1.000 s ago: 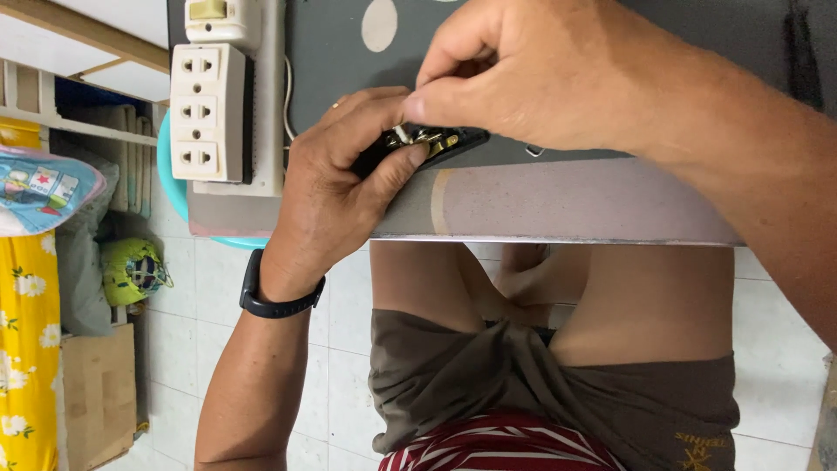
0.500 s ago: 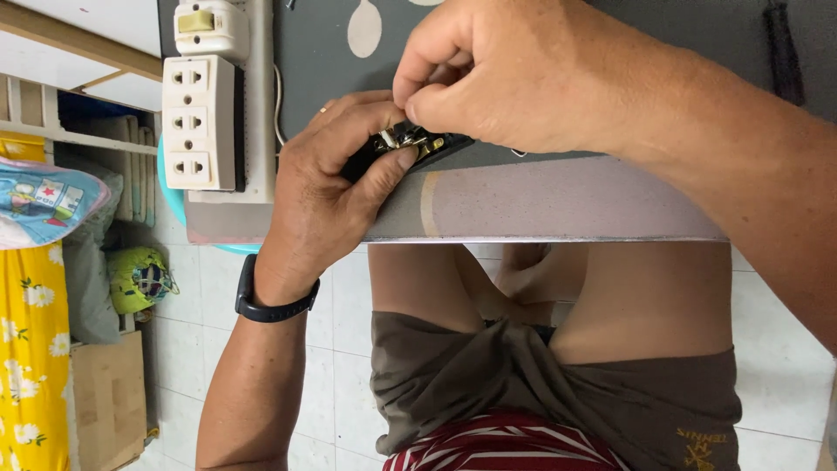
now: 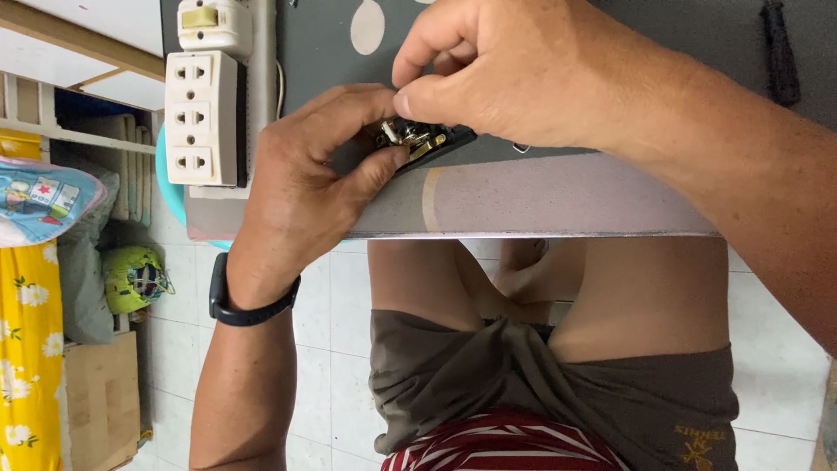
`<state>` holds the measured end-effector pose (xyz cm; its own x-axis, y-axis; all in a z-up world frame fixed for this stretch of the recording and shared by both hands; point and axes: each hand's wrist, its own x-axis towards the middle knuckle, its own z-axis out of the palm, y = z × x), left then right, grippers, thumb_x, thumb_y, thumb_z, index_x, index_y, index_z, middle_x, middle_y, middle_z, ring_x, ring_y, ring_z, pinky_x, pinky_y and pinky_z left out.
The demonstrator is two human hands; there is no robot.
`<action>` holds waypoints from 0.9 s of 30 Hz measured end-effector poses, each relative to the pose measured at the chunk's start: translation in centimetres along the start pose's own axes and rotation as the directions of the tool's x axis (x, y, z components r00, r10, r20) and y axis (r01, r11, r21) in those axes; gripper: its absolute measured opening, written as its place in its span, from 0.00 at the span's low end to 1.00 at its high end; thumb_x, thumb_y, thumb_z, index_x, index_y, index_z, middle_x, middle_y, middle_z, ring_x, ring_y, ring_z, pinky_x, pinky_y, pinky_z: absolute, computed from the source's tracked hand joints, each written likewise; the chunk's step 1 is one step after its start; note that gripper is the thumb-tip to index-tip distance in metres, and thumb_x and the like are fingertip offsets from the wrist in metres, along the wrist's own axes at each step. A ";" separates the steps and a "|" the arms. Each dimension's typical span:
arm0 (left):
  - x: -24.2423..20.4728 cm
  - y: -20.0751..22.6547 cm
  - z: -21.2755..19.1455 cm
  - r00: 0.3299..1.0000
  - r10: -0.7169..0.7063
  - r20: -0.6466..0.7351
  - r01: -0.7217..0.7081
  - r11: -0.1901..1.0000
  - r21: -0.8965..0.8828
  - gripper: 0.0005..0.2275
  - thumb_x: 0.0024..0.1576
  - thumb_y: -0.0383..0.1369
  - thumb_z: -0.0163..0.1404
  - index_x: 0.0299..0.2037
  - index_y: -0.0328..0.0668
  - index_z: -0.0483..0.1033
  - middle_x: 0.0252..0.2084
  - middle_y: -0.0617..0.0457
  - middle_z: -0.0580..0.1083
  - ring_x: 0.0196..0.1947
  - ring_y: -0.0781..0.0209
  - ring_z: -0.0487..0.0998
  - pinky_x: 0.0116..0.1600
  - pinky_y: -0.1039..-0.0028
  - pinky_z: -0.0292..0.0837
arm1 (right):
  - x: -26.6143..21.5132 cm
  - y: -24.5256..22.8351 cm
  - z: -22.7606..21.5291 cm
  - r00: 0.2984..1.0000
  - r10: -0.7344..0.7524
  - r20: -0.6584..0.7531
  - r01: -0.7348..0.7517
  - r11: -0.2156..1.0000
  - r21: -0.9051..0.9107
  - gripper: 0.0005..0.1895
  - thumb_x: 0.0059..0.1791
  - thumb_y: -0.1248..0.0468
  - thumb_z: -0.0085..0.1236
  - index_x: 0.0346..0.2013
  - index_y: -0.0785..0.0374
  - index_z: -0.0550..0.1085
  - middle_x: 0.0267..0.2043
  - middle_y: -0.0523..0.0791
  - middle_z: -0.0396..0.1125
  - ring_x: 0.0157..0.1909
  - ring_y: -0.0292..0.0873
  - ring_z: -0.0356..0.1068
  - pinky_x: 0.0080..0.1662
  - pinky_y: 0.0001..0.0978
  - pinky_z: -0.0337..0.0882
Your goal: The person sits at a table and assembles a small electrical component, likely a switch or socket, by hand. They insert and tighten metal terminals and wires into the black plastic housing, occasionally picking up and placing down small parts on the work surface.
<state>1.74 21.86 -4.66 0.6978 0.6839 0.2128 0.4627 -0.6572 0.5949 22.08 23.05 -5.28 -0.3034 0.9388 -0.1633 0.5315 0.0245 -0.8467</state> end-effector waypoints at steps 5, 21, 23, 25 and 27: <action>-0.2 0.7 0.4 0.999 0.011 -0.052 -0.010 1.000 0.027 0.09 0.60 0.19 0.52 0.50 0.32 0.73 0.46 0.45 0.75 0.46 0.54 0.76 0.53 0.70 0.71 | -0.7 -0.8 -0.2 0.998 0.052 0.030 -0.053 0.998 0.020 0.10 0.46 0.58 0.51 0.39 0.46 0.78 0.21 0.33 0.66 0.23 0.29 0.64 0.29 0.24 0.61; -0.9 -1.5 1.1 0.987 0.158 -0.022 -0.152 0.973 0.173 0.11 0.64 0.24 0.48 0.54 0.23 0.69 0.52 0.34 0.71 0.54 0.41 0.75 0.60 0.62 0.73 | -5.1 3.8 0.0 0.991 -0.128 -0.039 0.042 0.575 -0.817 0.13 0.46 0.52 0.45 0.18 0.46 0.72 0.24 0.37 0.64 0.32 0.48 0.70 0.32 0.44 0.66; -0.8 -1.5 1.1 0.986 0.166 -0.013 -0.161 0.970 0.182 0.11 0.64 0.24 0.47 0.55 0.23 0.69 0.51 0.35 0.71 0.54 0.41 0.75 0.60 0.62 0.72 | -4.2 3.3 0.3 0.999 -0.039 -0.001 0.019 0.506 -0.862 0.15 0.46 0.53 0.43 0.19 0.48 0.74 0.25 0.40 0.67 0.32 0.50 0.70 0.31 0.44 0.67; -0.7 -1.7 0.7 0.987 0.161 -0.008 -0.156 0.967 0.199 0.11 0.64 0.24 0.47 0.55 0.24 0.68 0.51 0.35 0.72 0.54 0.42 0.74 0.60 0.62 0.71 | -3.5 2.4 0.5 0.998 0.045 0.040 0.016 0.435 -0.901 0.17 0.47 0.54 0.42 0.19 0.50 0.75 0.25 0.43 0.70 0.32 0.52 0.71 0.29 0.43 0.68; -0.6 -2.0 0.2 0.979 0.198 0.038 -0.201 0.974 0.108 0.11 0.65 0.26 0.45 0.54 0.24 0.68 0.50 0.37 0.72 0.54 0.40 0.74 0.58 0.61 0.70 | -3.2 1.0 0.3 0.983 0.172 0.064 -0.020 0.448 -0.894 0.13 0.44 0.60 0.46 0.21 0.58 0.76 0.24 0.51 0.72 0.29 0.56 0.72 0.30 0.43 0.70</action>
<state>0.55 22.68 -6.15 0.7962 0.5275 0.2965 0.3690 -0.8116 0.4529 23.32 19.99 -5.78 -0.2572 0.9050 -0.3389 0.9512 0.2990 0.0767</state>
